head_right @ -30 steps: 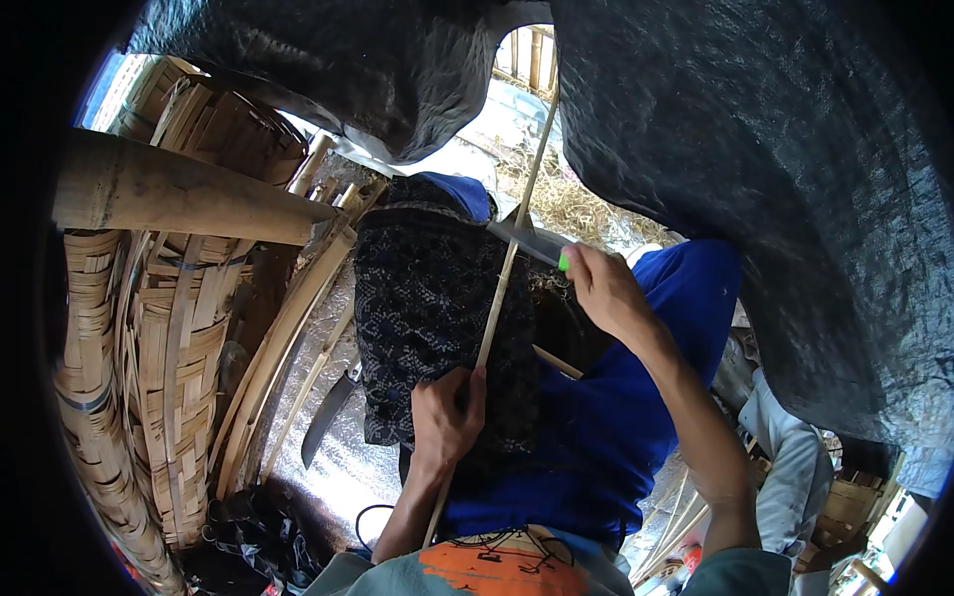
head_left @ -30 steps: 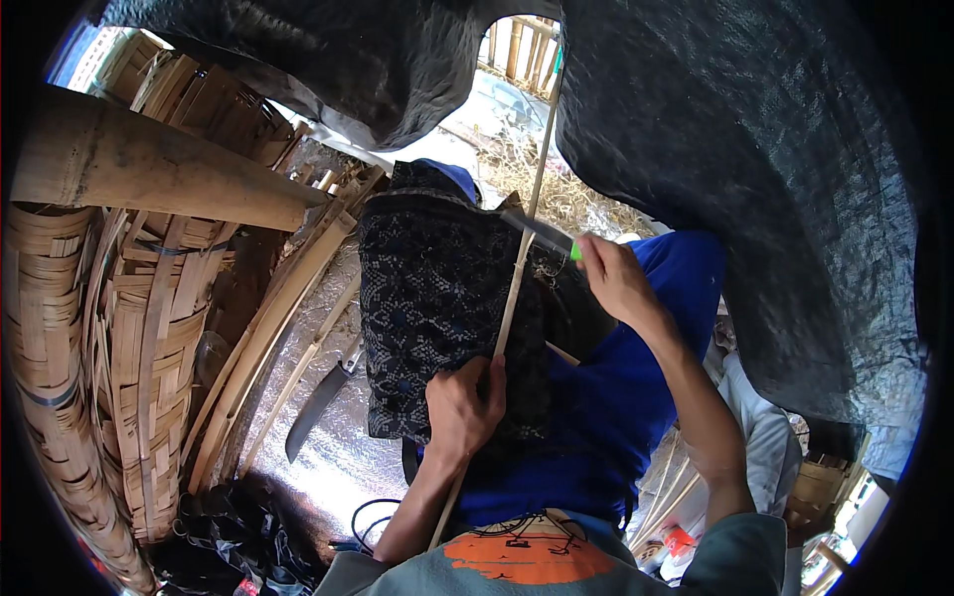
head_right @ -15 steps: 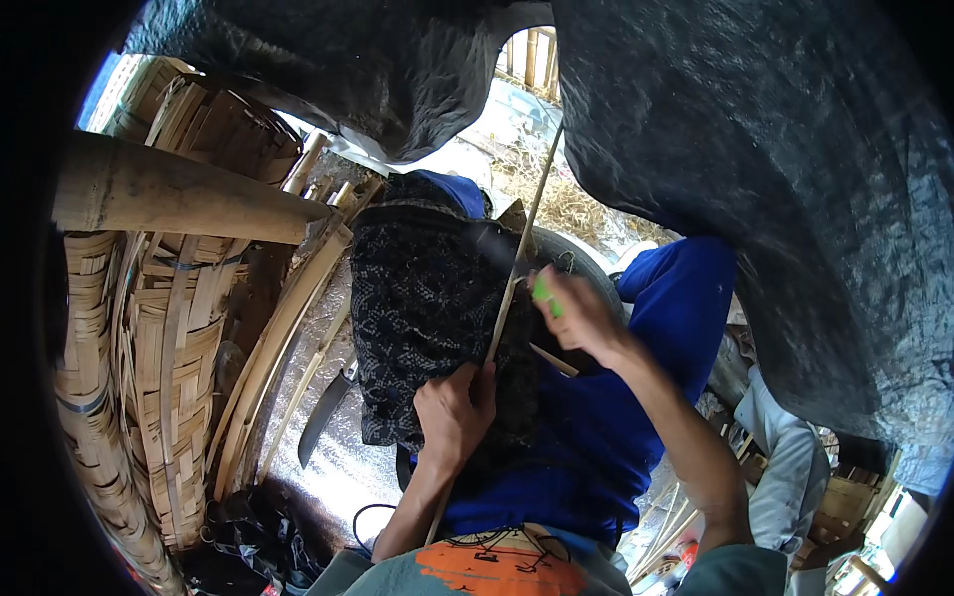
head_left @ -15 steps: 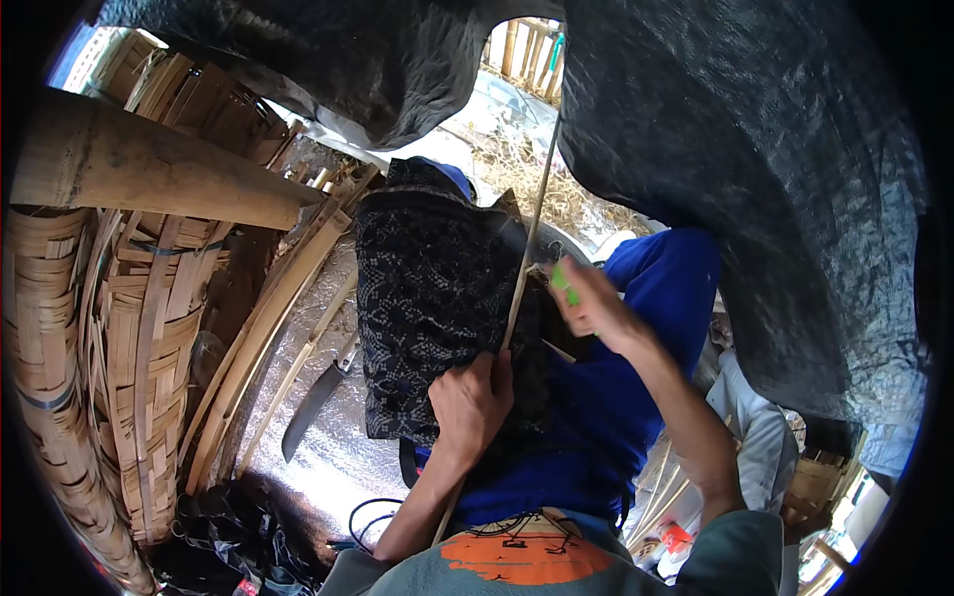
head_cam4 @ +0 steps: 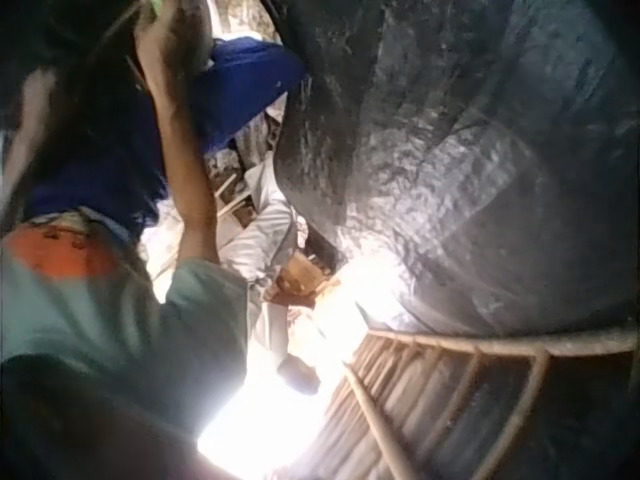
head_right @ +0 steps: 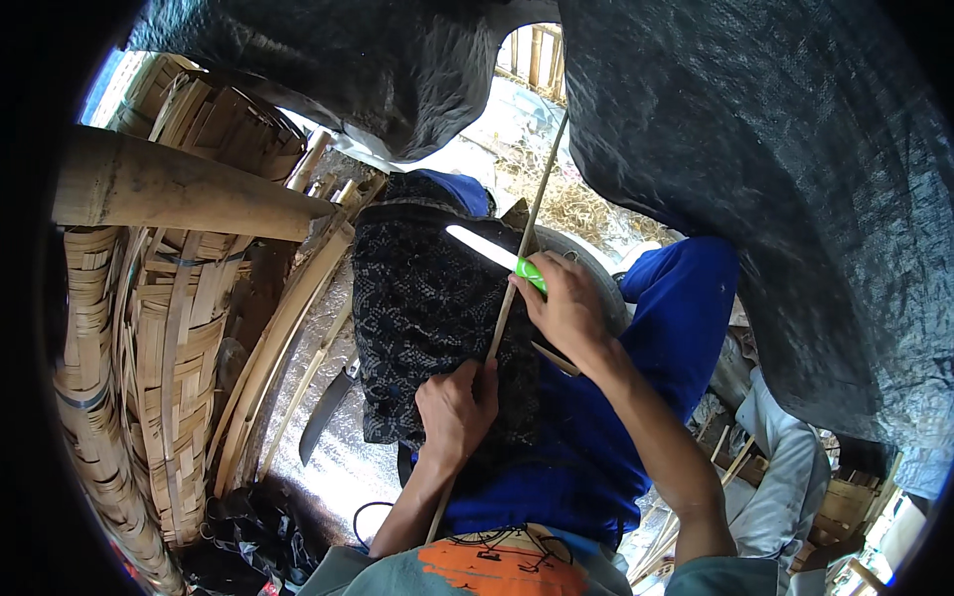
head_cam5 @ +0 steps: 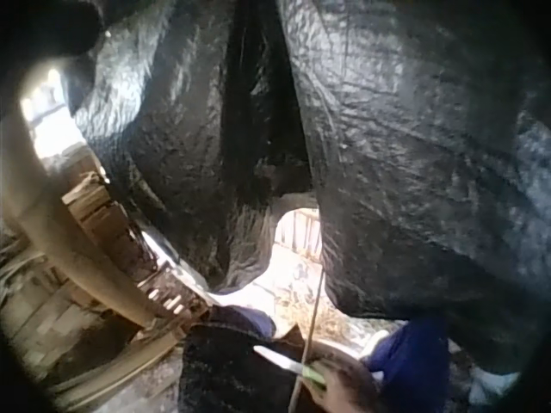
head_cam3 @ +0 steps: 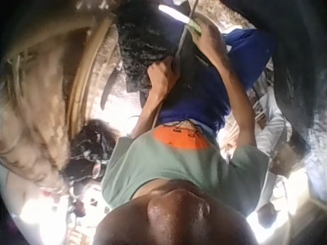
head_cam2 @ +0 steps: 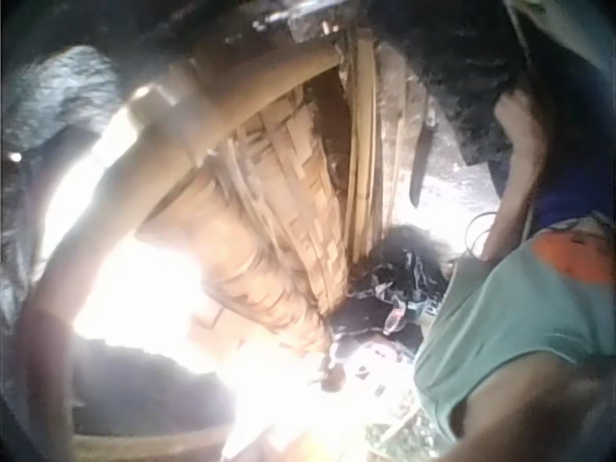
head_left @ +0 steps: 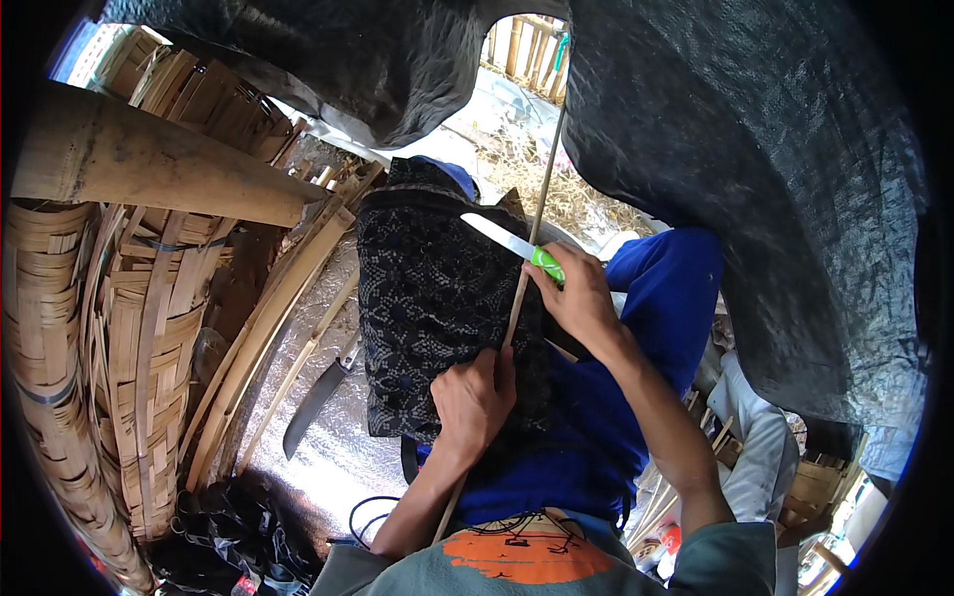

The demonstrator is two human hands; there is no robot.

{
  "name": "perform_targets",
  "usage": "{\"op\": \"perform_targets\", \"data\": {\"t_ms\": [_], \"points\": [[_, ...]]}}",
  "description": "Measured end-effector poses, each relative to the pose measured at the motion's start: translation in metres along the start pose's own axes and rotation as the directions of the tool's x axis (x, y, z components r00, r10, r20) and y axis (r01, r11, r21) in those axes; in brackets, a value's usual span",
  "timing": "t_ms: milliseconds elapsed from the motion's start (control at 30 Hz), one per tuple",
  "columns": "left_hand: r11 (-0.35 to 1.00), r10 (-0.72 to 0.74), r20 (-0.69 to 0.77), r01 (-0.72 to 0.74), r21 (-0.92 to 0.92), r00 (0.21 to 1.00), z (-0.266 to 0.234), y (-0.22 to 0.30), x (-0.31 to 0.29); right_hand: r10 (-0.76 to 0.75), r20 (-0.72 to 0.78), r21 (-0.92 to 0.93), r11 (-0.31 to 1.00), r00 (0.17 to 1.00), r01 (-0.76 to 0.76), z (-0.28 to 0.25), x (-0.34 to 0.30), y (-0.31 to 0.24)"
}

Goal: The person shaves a thin bamboo stick with a small knife and then scrapes and splits the bamboo stick using a large knife.

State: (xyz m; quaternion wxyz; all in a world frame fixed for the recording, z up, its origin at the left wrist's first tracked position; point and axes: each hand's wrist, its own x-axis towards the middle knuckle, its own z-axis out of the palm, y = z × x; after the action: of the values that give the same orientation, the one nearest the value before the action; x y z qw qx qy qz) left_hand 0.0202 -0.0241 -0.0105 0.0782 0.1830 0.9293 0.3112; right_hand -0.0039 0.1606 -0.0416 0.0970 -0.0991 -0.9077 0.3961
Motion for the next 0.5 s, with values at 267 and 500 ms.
{"op": "perform_targets", "data": {"t_ms": [267,500], "points": [[0.995,-0.083,0.035,0.084,-0.052,0.996,-0.002,0.0,0.002,0.64,0.2,0.633,0.494,0.742,-0.597,0.032,-0.01,-0.008],[0.964,-0.155,-0.001,0.151,-0.221,0.988,0.001,-0.006,0.005,0.546,0.154,0.703,0.525,0.824,-0.479,0.027,-0.042,-0.002]]}}
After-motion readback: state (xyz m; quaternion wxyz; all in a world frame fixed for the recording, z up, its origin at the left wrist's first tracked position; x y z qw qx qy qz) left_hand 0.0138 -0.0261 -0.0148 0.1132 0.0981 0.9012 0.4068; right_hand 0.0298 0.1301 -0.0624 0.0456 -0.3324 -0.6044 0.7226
